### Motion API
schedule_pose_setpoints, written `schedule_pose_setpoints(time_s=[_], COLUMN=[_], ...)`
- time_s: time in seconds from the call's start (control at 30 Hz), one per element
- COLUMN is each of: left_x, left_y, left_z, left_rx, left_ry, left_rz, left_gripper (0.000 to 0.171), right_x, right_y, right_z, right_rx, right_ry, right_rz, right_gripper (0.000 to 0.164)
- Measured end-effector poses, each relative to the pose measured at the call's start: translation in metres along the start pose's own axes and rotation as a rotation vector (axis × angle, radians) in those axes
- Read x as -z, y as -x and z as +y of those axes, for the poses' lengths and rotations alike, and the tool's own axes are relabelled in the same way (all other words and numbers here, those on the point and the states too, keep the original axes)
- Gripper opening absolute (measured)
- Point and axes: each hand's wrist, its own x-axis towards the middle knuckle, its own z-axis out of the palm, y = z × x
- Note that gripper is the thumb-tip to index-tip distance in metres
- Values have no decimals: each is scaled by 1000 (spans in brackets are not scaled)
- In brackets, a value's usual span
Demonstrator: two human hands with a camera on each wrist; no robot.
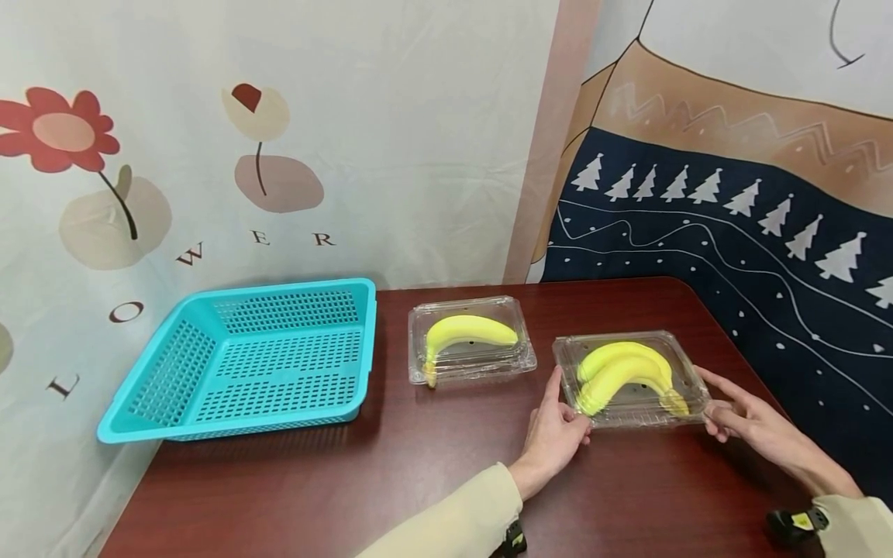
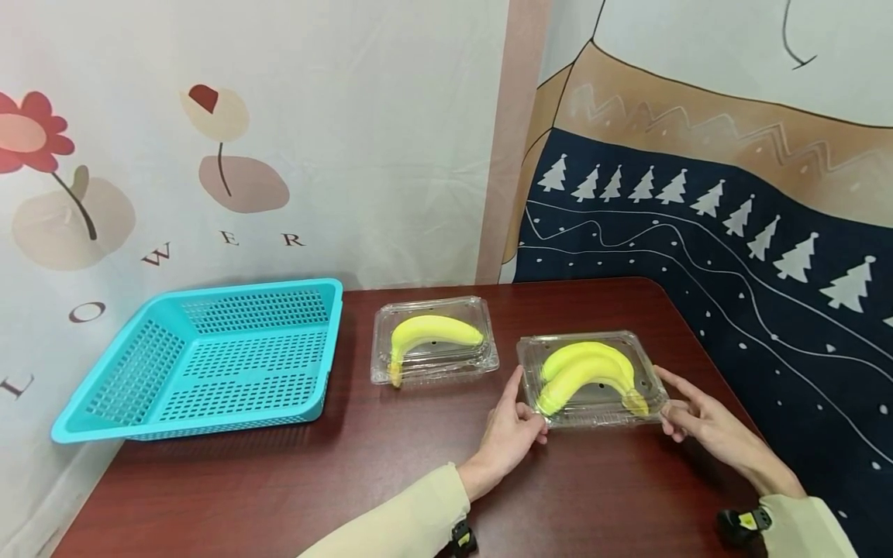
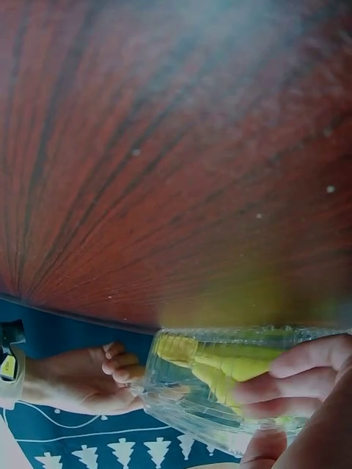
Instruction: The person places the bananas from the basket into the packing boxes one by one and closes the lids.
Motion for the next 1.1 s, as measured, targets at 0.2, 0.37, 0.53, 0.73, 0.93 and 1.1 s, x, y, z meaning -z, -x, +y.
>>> schedule_pose_setpoints(time_s=[0.2,0.37,0.53,0.73,0.93,1.1], left_x=[0,-2,-1,3,13,24], left_y=[-1,0,0,0,0,5], left_z=[1,3,4,3,1,3], left_rx=[20,46,52,43,-58,-128], left_ry=[-28,55,74,-1,-161,-246], left_rz=[67,75,71,31,4,21], left_gripper=[86,87,87,85,80,73], right_x=[-1,-2,-2,-4,-3,-2], right_y=[0,-1,-2,1,2,0], right_z=[0,1,1,-1,-4,-8], right_rx=[-22,-18,-23,-104,-188,-223], right_ry=[-9,-32,-42,108,360,488], right_rz=[4,-2,0,77,227,291], right_gripper=[63,63,63,60,51,50])
